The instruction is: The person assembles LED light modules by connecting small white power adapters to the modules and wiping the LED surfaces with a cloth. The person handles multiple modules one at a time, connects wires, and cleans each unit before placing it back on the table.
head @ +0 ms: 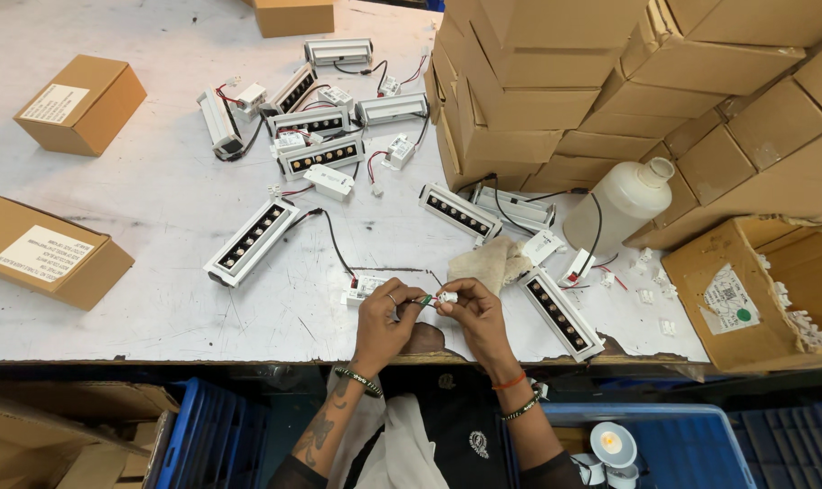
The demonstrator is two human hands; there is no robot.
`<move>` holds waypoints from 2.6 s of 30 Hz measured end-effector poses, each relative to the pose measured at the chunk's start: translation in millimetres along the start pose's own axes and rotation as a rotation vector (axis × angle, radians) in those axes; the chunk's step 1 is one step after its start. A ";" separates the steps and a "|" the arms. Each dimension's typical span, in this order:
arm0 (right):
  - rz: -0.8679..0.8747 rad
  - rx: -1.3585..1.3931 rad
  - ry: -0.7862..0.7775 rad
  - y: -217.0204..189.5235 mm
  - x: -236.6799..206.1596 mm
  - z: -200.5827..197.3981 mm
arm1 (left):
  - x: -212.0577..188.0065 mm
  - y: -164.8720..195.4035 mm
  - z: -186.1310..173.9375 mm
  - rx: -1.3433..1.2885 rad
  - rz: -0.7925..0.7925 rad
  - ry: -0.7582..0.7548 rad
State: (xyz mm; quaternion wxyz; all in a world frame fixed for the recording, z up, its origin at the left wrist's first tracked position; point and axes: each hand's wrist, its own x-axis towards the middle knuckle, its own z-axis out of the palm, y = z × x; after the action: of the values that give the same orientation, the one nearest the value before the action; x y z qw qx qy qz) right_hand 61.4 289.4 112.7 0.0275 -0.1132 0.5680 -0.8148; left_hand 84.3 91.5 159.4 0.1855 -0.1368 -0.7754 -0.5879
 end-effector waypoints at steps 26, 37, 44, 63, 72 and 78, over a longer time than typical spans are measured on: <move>-0.081 -0.151 0.165 2.1 2.9 7.9 | -4.6 14.1 2.3 0.290 0.417 0.218; -0.047 0.021 0.151 5.6 0.2 -0.6 | -22.5 6.4 4.1 0.207 0.286 0.017; -0.028 -0.022 0.061 9.7 2.3 -3.9 | 2.2 10.8 -0.1 0.157 0.230 0.198; -0.008 0.069 0.069 11.6 3.2 -8.1 | 6.6 7.0 14.4 0.122 0.107 0.134; -0.016 0.104 0.081 11.1 2.4 -8.1 | 4.1 7.1 21.5 0.101 0.064 0.147; -0.035 0.046 0.081 11.2 2.4 -7.9 | 3.4 4.5 21.9 0.135 0.082 0.124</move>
State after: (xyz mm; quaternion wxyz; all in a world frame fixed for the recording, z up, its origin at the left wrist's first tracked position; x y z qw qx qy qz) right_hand 56.5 292.3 100.1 -0.0073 -0.0893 0.5477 -0.8319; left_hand 80.5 113.8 159.5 0.2658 -0.1187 -0.7941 -0.5335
